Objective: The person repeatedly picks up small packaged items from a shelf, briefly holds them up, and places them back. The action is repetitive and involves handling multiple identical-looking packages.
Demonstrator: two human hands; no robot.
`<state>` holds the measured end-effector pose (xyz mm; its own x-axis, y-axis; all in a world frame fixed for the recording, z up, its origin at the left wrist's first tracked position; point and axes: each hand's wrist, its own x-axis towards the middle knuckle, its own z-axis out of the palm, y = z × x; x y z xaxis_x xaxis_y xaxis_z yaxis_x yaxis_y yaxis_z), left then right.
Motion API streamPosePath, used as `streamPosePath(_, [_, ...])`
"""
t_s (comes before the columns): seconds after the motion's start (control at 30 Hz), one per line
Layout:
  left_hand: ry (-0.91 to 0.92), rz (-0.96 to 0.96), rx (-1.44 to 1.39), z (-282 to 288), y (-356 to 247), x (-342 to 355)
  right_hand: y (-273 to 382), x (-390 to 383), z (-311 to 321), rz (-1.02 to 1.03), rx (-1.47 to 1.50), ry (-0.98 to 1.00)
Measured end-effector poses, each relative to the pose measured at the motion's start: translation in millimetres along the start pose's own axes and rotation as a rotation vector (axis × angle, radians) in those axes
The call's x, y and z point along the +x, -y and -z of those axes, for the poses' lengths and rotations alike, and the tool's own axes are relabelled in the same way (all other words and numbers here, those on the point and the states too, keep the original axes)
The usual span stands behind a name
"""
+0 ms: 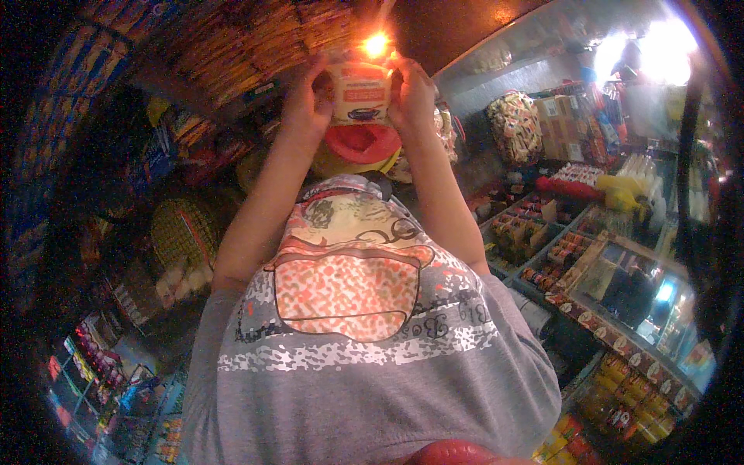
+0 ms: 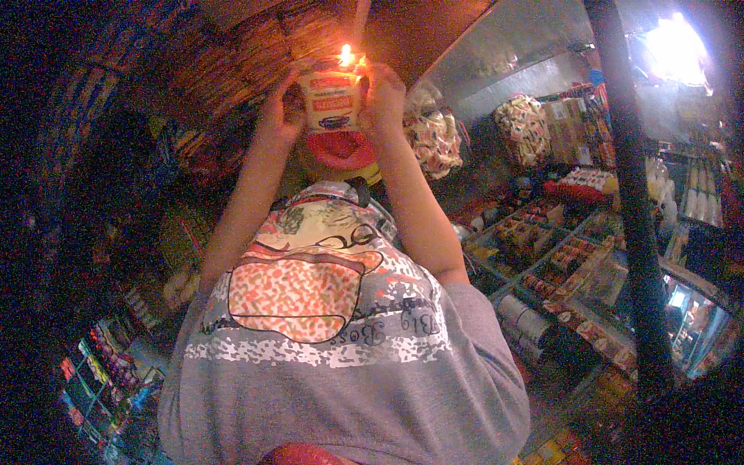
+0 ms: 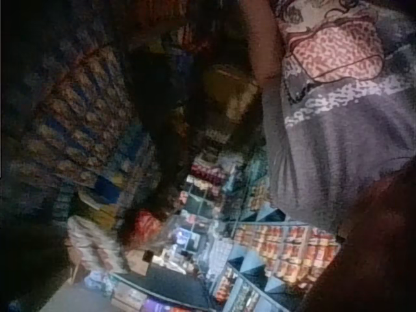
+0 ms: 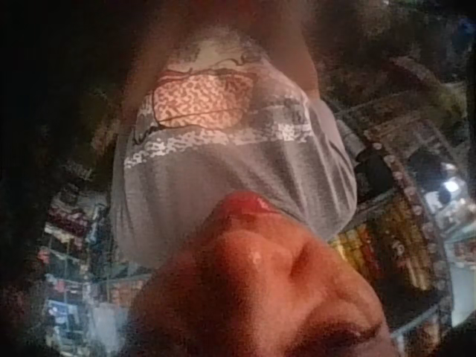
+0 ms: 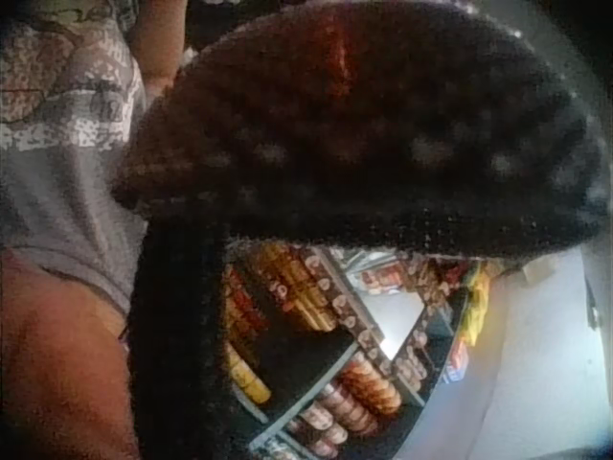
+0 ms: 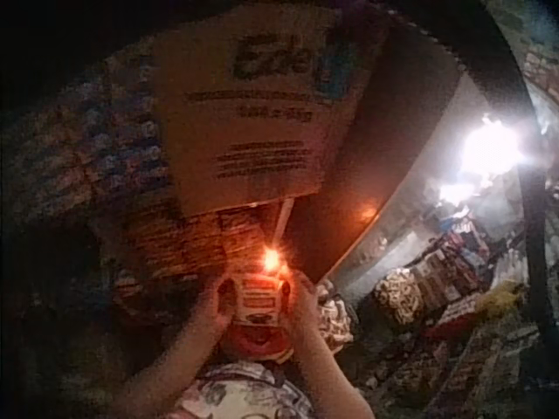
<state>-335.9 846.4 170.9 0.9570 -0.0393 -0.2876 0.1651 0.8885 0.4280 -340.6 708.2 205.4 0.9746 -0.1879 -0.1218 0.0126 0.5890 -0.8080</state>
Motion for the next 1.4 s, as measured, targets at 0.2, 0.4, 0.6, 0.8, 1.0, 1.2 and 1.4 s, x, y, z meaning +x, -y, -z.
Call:
streamPosePath(0.2, [0.023, -0.028, 0.003, -2.2, -11.4, -13.3, -7.5, -2.7, -4.0, -0.073, 0.057, 0.071])
streamPosePath(0.4, [-0.004, 0.078, 0.008, 1.8, 3.4, 6.0, 16.7, -15.0, -11.4, 0.009, 0.054, -0.009])
streamPosePath(0.6, [0.215, 0.073, 0.320, -38.2, 8.5, -45.7, 23.0, -40.4, -2.1, 0.208, -0.366, 0.129])
streamPosePath(0.8, [0.352, -0.160, 0.831, -22.2, 10.8, -41.0, 44.6, -54.5, -7.8, -0.178, 0.089, 0.196])
streamPosePath(1.0, [0.510, 0.065, 0.458, -52.9, 2.7, -76.8, 62.0, -86.2, 16.9, 0.093, -0.596, 0.264])
streamPosePath(1.2, [0.558, 0.279, 0.533, -36.2, 17.6, -82.4, 59.3, -95.7, 34.1, 0.108, -0.517, 0.159])
streamPosePath(1.4, [0.608, 0.347, 0.603, -37.3, 19.8, -58.4, 51.6, -105.4, 41.3, 0.112, -0.518, 0.205])
